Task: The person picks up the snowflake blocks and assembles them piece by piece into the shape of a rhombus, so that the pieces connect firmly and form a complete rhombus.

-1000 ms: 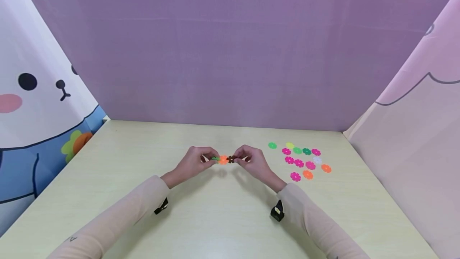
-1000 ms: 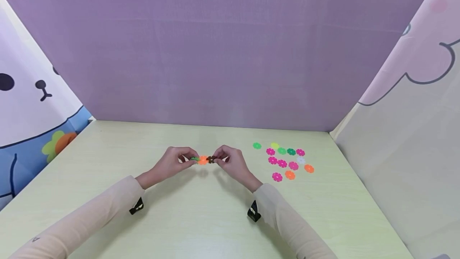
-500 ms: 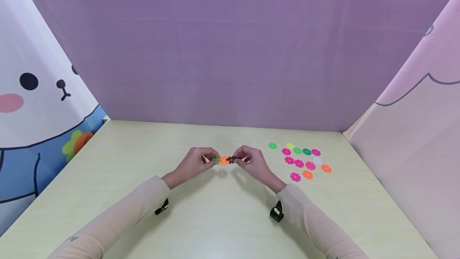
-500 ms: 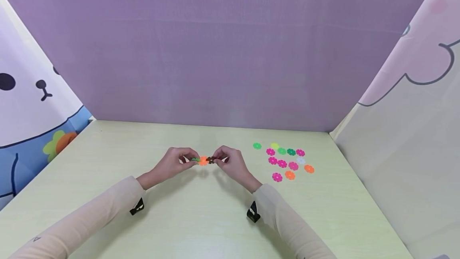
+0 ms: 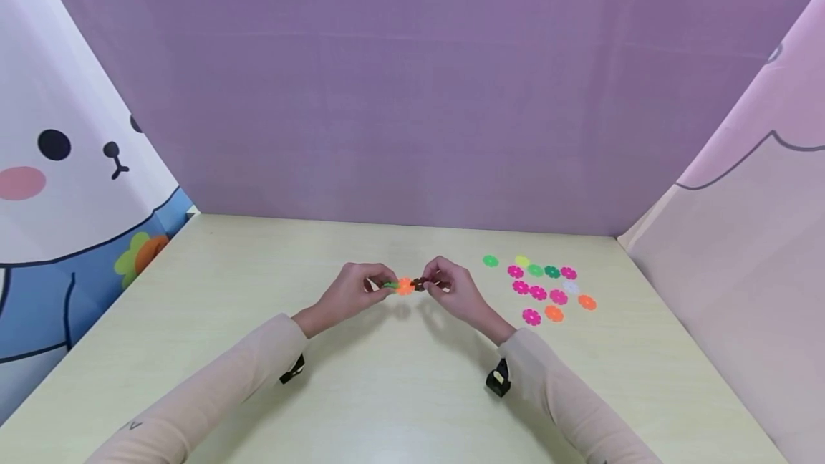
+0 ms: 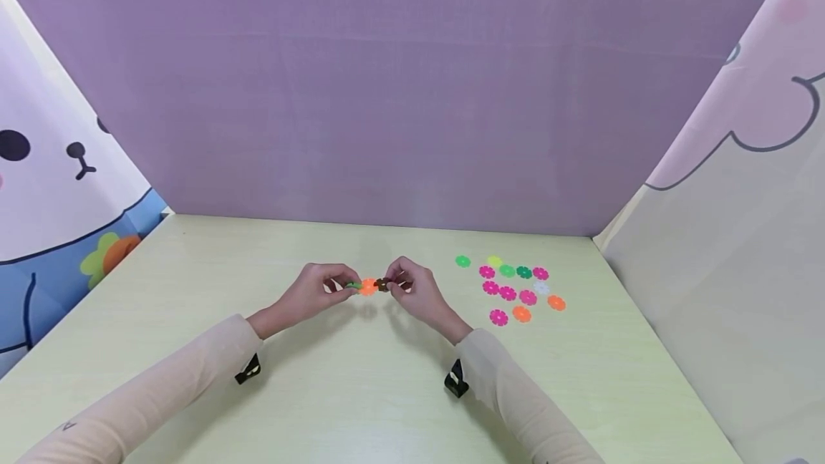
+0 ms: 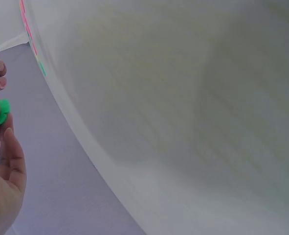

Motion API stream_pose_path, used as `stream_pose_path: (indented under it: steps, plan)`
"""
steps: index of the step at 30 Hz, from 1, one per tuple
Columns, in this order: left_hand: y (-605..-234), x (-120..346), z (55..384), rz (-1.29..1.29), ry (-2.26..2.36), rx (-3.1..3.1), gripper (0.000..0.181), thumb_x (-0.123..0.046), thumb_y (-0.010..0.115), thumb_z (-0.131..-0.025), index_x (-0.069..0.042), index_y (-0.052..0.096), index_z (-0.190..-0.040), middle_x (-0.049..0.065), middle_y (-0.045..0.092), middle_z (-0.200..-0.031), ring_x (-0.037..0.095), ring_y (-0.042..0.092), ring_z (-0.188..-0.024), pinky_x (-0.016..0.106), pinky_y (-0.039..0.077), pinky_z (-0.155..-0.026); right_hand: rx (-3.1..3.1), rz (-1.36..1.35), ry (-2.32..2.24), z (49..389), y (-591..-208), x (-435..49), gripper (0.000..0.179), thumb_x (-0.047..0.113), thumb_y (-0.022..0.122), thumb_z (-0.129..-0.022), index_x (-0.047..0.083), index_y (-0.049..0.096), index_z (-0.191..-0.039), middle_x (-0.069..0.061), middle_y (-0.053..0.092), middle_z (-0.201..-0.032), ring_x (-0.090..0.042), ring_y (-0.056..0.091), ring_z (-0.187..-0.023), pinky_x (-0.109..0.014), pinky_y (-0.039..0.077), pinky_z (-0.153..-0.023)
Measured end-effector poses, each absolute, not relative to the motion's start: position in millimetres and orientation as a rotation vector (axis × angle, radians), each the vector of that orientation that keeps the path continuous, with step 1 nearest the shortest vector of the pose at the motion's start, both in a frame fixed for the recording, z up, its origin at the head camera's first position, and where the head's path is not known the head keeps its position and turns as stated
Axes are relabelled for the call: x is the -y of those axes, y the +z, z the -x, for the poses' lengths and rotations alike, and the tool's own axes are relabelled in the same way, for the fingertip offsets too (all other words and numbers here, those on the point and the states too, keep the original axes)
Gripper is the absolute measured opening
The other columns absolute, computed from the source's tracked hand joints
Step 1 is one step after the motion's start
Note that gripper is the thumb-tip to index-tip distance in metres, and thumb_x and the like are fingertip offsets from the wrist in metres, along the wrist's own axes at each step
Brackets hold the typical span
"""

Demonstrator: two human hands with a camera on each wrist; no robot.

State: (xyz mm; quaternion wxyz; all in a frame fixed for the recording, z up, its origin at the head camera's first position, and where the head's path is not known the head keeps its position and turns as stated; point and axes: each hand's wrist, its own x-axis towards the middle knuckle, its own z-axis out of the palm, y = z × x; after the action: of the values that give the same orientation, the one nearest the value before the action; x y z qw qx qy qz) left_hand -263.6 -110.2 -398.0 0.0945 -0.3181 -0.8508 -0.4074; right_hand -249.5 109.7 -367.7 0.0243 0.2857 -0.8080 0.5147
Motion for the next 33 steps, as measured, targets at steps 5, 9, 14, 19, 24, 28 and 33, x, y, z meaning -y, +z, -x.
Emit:
stream_pose_path:
  steps: [5, 9, 14, 19, 24, 28, 33]
  plan:
    - [-398, 110, 263, 0.933, -1.210, 2.523, 0.010, -0.010, 0.068, -0.081, -0.016, 0.068, -0.089, -0.004, 0.069, -0.084, 0.005, 0.061, -0.071, 0.023, 0.051, -0.058, 2.502, -0.889, 1.603, 251, -369, -111, 0.010, -0.013, 0.054, -0.082, -0.011, 0.054, -0.091, -0.028, 0.062, -0.090, -0.042, 0.062, -0.083, -0.043, 0.052, -0.074]
    - [-399, 109, 263, 0.919, -1.215, 2.515, 0.011, -0.010, 0.069, -0.080, -0.016, 0.068, -0.089, -0.004, 0.069, -0.084, 0.005, 0.061, -0.070, 0.022, 0.051, -0.058, 2.488, -0.900, 1.611, 252, -371, -112, 0.010, -0.012, 0.055, -0.082, -0.011, 0.055, -0.091, -0.028, 0.063, -0.090, -0.044, 0.062, -0.082, -0.041, 0.053, -0.073]
    - [-401, 108, 264, 0.925, -1.224, 2.500, 0.010, -0.010, 0.068, -0.081, -0.015, 0.068, -0.089, -0.003, 0.069, -0.085, 0.005, 0.061, -0.070, 0.022, 0.051, -0.058, 2.482, -0.903, 1.626, 253, -373, -112, 0.010, -0.012, 0.056, -0.081, -0.011, 0.054, -0.091, -0.029, 0.062, -0.089, -0.043, 0.063, -0.083, -0.036, 0.054, -0.073]
    - [-402, 109, 264, 0.911, -1.229, 2.508, 0.010, -0.010, 0.068, -0.081, -0.017, 0.068, -0.089, -0.004, 0.069, -0.084, 0.004, 0.060, -0.070, 0.022, 0.051, -0.058, 2.493, -0.905, 1.611, 251, -371, -111, 0.010, -0.012, 0.057, -0.081, -0.012, 0.055, -0.091, -0.028, 0.062, -0.090, -0.042, 0.063, -0.083, -0.037, 0.054, -0.072]
    - [-402, 111, 263, 0.916, -1.239, 2.516, 0.010, -0.011, 0.067, -0.082, -0.017, 0.068, -0.090, -0.004, 0.069, -0.085, 0.005, 0.061, -0.071, 0.022, 0.051, -0.058, 2.520, -0.897, 1.533, 256, -372, -116, 0.013, -0.009, 0.060, -0.080, -0.009, 0.057, -0.093, -0.025, 0.064, -0.092, -0.039, 0.063, -0.087, -0.042, 0.053, -0.071]
    - [-402, 113, 263, 0.914, -1.232, 2.510, 0.011, -0.010, 0.068, -0.081, -0.017, 0.068, -0.090, -0.005, 0.068, -0.085, 0.005, 0.061, -0.071, 0.021, 0.051, -0.059, 2.545, -0.901, 1.458, 271, -387, -129, 0.017, -0.005, 0.063, -0.081, -0.005, 0.058, -0.097, -0.022, 0.064, -0.093, -0.032, 0.064, -0.088, -0.032, 0.052, -0.070]
    - [-402, 117, 263, 0.927, -1.230, 2.478, 0.012, -0.009, 0.069, -0.080, -0.015, 0.068, -0.091, -0.004, 0.069, -0.084, 0.004, 0.061, -0.071, 0.021, 0.050, -0.057, 2.567, -0.889, 1.383, 292, -401, -150, 0.020, -0.005, 0.063, -0.079, -0.004, 0.059, -0.098, -0.024, 0.063, -0.094, -0.031, 0.063, -0.087, -0.025, 0.051, -0.064]
